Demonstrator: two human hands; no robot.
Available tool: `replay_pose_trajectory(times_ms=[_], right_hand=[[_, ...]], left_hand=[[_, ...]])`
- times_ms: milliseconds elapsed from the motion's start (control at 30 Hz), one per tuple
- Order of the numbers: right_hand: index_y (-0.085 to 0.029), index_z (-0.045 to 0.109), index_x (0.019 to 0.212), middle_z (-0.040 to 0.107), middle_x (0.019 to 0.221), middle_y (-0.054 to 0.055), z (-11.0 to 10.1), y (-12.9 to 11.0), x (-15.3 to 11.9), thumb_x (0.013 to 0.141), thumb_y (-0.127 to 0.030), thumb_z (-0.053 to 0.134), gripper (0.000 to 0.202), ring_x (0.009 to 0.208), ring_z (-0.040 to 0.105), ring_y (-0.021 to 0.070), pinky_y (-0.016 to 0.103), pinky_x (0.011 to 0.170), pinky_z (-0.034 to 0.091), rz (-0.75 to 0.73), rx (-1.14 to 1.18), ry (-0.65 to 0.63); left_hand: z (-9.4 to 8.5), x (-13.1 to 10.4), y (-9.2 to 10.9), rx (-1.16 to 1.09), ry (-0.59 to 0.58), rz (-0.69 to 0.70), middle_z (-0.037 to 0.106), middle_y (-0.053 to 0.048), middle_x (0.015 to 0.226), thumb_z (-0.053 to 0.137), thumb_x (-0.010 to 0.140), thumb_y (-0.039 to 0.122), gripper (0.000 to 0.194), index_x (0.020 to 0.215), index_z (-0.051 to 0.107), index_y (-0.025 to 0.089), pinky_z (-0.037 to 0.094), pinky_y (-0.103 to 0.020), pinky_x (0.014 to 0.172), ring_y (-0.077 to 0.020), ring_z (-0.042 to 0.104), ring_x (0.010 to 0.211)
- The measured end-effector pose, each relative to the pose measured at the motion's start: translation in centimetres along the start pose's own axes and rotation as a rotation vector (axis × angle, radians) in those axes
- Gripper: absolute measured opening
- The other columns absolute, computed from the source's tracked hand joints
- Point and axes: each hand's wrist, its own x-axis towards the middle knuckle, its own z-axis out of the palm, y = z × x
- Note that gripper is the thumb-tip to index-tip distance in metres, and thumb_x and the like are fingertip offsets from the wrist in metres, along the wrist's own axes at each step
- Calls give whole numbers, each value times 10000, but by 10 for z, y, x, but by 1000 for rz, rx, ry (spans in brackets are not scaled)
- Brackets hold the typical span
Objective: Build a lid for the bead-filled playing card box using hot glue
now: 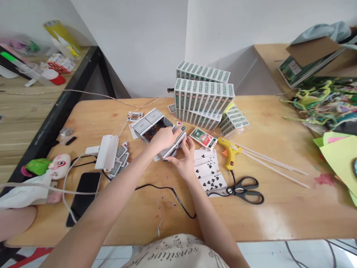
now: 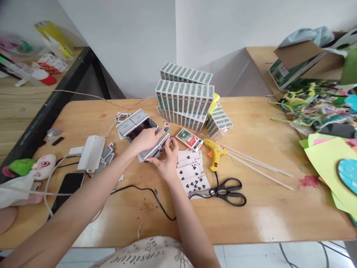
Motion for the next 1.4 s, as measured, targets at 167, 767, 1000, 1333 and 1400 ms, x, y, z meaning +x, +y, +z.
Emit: replay_pose_trajectory(times_ms=[167,767,1000,1333,1400], right_hand=[[-272,246,1442,230,1445,134,-9,3,2,669,-587,675,939,1364,246,301,494,1090,286,-12,99,-84],[-279,362,1396,298,1439,86,-3,0,2,782,-296,587,654,1345,302,249,471,1101,269,155,197,-15],[-271,343,1407,295,1443,92,-4,0,2,797,-322,582,657,1351,294,253,471,1100,272,146,193,-26],[-287,302,1422,279,1450,88,-4,7,0,815,-374,578,673,1363,275,242,467,1108,266,119,210,-48],[-283,296,1424,271,1451,89,-4,7,0,816,-378,577,677,1368,265,239,464,1112,260,111,231,-53]], left_hand=[[2,1,-3,-47,31,-27,693,-194,915,230,878,595,639,898,642,108,445,-300,750,-288,652,910],[10,1,-2,32,75,-54,687,-205,922,186,879,611,683,953,632,99,451,-314,790,-291,645,940],[16,-5,4,188,177,-108,676,-218,888,137,886,597,712,1055,581,67,475,-385,756,-330,656,880],[11,-10,9,209,181,-120,676,-211,882,149,881,612,713,1051,588,76,478,-379,755,-328,656,882],[11,-9,8,206,183,-115,676,-211,872,151,879,616,717,1045,591,75,479,-386,747,-335,657,873]])
